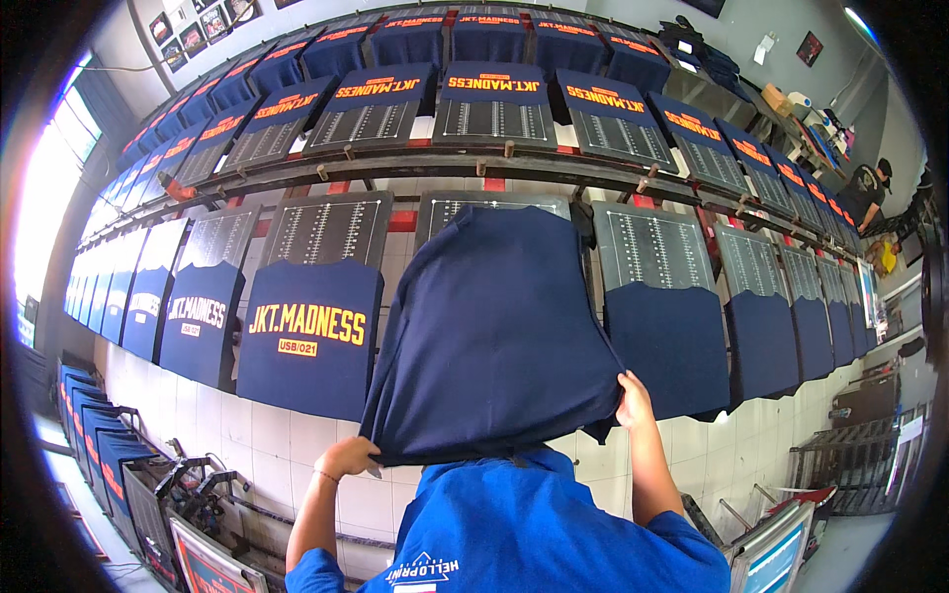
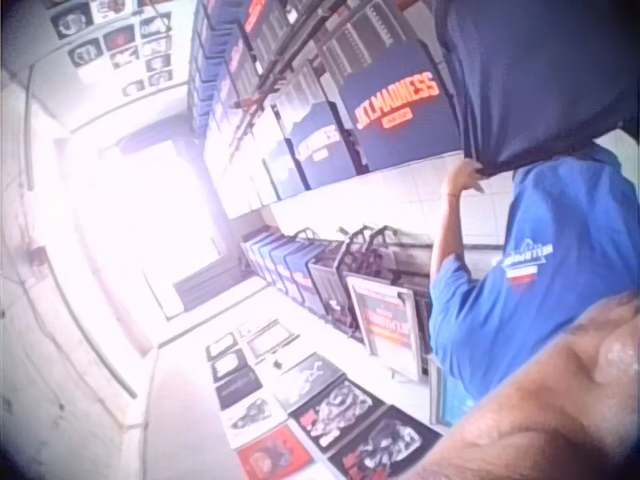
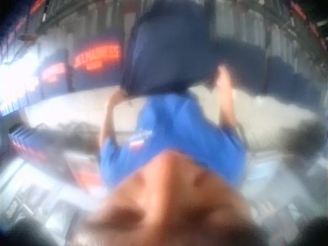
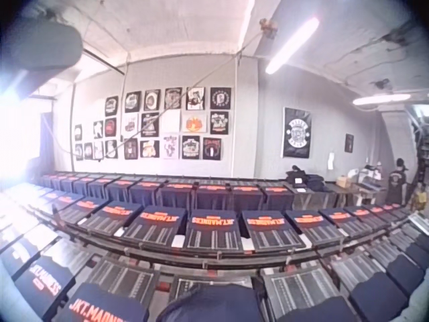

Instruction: The person performs screen printing on shirts by lowering a screen frame onto fabric, applying orange ink using a squeegee, and then moving to the next station to repeat the process with a different design.

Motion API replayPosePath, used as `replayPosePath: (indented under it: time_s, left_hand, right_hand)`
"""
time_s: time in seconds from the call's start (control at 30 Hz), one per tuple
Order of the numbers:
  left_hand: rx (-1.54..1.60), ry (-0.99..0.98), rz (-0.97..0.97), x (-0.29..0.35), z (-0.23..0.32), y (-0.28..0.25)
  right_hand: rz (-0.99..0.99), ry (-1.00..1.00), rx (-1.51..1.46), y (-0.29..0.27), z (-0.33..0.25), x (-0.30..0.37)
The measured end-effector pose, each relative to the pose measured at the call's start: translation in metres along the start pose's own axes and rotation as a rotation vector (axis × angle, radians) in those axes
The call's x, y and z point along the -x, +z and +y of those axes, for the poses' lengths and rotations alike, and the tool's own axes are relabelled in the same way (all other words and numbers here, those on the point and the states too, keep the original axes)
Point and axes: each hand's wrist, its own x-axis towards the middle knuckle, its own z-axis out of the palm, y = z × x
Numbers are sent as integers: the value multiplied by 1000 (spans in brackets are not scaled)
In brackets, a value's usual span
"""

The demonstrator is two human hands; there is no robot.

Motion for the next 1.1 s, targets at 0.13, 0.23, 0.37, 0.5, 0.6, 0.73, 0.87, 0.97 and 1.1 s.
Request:
replayPosePath:
  time_s: [0.13,0.23,0.37,0.5,0.6,0.73,0.87,0.97,1.1]
  left_hand:
    - [143,130,4,-28,50,-29]
    - [434,132,921,-93,66,-30]
    - [1160,-107,724,-150,35,5]
    - [1309,-170,719,-132,0,52]
    - [1149,-137,854,-108,8,56]
    - [986,-240,949,-85,12,61]
    - [716,-361,939,-63,15,66]
    - [606,-428,911,-56,32,53]
    - [491,-568,817,-44,31,47]
  right_hand:
    - [151,-53,246,-51,33,-2]
    - [195,-79,520,-53,38,-2]
    - [203,-154,748,-54,46,13]
    - [185,-94,912,-111,60,43]
    - [85,-26,993,-93,74,57]
    - [94,69,1086,-87,83,66]
    - [112,223,1270,-104,90,71]
    - [59,364,1430,-107,92,69]
    - [176,431,1759,-102,89,79]
